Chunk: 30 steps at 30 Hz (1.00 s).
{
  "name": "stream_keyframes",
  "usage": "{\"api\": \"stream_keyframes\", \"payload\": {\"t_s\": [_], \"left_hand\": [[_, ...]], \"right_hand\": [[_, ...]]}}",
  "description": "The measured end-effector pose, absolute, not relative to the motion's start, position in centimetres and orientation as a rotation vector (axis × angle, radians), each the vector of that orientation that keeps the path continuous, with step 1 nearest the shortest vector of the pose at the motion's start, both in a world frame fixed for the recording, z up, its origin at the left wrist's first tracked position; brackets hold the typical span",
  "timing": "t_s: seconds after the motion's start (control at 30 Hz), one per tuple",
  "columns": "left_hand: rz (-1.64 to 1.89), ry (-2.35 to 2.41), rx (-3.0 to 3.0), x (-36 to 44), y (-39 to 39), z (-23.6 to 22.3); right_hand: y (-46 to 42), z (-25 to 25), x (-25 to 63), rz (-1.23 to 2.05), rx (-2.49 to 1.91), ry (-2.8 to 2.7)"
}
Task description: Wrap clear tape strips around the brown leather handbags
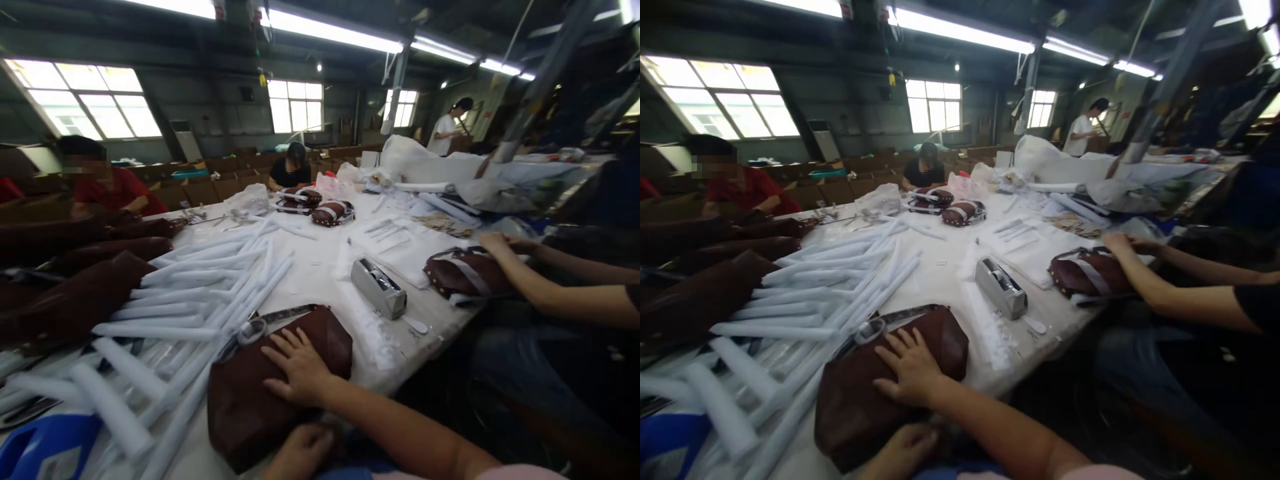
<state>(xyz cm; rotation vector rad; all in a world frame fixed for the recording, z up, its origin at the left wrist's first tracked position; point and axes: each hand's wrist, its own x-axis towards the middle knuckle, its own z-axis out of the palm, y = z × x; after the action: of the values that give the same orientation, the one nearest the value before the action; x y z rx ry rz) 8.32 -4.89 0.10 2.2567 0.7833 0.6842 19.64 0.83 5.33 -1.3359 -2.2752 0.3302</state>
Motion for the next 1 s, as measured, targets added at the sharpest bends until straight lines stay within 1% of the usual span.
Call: {"api": "stream_keyframes", "payload": {"t_s": [0.07, 0.1, 0.13, 0.2, 0.27, 0.33, 0.4, 0.47, 0.5, 0.53, 0.6, 0.7, 0.8, 1.0], "left_hand": [[0.453, 0.575, 2.072, 7.1, -4.6, 2.6], [0.405, 0.609, 1.912, 6.5, -4.0, 3.9], [0.502, 0.759, 1.816, 6.0, -3.0, 4.8], [0.822, 1.074, 1.866, 5.3, -0.7, 5.5], [1.065, 1.344, 2.038, 5.0, 1.2, 4.3], [1.138, 1.409, 2.341, 5.1, 2.1, 2.1], [1.100, 1.340, 2.649, 5.3, 1.9, -0.1], [1.064, 1.288, 2.822, 5.5, 1.3, -1.3], [1.066, 1.287, 2.855, 5.6, 1.0, -1.5], [1.076, 1.294, 2.866, 5.7, 0.8, -1.5], [1.091, 1.308, 2.868, 5.7, 0.7, -1.2], [1.085, 1.317, 2.887, 5.6, 1.0, -0.8], [1.087, 1.298, 2.956, 5.3, 1.6, -1.0], [1.143, 1.161, 3.161, 4.3, 3.6, -2.5]], "right_hand": [[0.8, 3.0, 19.6, 0.354, -1.310, -2.297], [0.8, 2.3, 19.6, 0.357, -1.295, -2.309], [0.7, 2.0, 19.7, 0.364, -1.287, -2.310], [0.7, 2.4, 20.5, 0.422, -1.201, -2.324], [0.6, 4.0, 22.7, 0.518, -1.030, -2.285], [0.7, 6.0, 26.6, 0.561, -0.942, -2.124], [1.1, 7.8, 32.0, 0.423, -1.142, -1.825], [2.1, 9.0, 38.2, 0.231, -1.487, -1.519], [2.8, 9.2, 41.1, 0.189, -1.687, -1.353], [3.6, 9.1, 43.9, 0.201, -1.782, -1.284], [5.1, 8.3, 48.2, 0.266, -1.912, -1.201], [6.8, 6.6, 51.7, 0.445, -2.023, -1.159], [7.5, 5.6, 52.8, 0.641, -2.036, -1.174], [7.6, 6.1, 53.7, 0.926, -1.947, -1.247]]}}
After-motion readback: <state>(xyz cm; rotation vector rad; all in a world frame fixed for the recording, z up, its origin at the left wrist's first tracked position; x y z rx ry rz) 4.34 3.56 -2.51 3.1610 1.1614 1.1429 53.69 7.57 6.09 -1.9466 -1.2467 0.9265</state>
